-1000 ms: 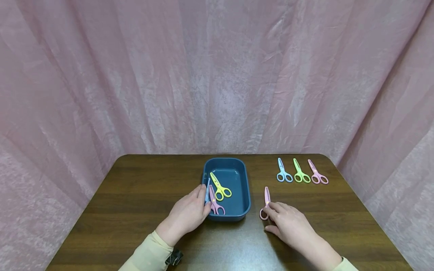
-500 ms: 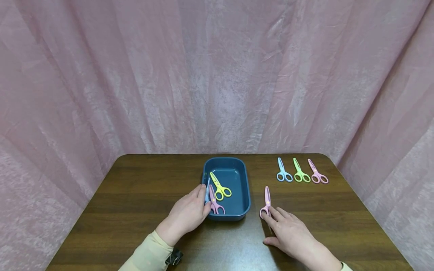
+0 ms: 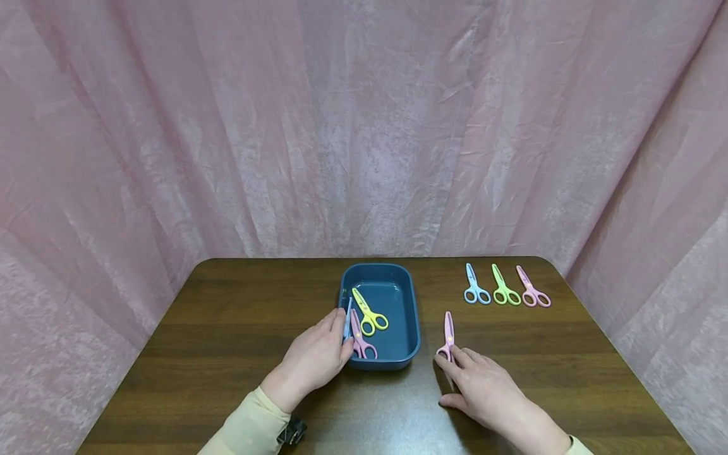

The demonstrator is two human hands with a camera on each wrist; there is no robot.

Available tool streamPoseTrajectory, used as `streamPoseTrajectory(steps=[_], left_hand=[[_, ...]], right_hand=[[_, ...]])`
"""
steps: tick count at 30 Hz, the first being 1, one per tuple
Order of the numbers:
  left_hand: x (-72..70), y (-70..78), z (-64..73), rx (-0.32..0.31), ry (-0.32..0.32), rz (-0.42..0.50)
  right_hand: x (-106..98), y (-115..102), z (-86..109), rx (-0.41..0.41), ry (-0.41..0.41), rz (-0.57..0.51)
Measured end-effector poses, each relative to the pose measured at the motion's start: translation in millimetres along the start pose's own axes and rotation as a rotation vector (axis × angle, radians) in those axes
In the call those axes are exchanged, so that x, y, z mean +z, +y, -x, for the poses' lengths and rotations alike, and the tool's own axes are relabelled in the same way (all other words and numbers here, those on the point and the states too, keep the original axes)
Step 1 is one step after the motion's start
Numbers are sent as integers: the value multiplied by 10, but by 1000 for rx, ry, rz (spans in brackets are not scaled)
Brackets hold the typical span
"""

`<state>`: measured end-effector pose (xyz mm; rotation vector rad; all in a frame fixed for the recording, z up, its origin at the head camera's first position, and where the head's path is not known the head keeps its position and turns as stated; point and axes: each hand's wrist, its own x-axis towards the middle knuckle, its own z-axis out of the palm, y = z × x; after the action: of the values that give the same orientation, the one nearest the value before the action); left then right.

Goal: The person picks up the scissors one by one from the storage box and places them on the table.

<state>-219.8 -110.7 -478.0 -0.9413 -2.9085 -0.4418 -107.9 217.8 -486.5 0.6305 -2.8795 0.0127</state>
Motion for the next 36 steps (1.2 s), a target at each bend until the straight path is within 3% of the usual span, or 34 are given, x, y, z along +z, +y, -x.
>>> streamPoseTrajectory(steps=[21,36], left_hand=[[20,-10,-14,13,25,4],[30,-19,-7,7,14,2]], right_hand=[[4,188,-252,63,-65,-41],[-9,278,-451,63,-96,-44]])
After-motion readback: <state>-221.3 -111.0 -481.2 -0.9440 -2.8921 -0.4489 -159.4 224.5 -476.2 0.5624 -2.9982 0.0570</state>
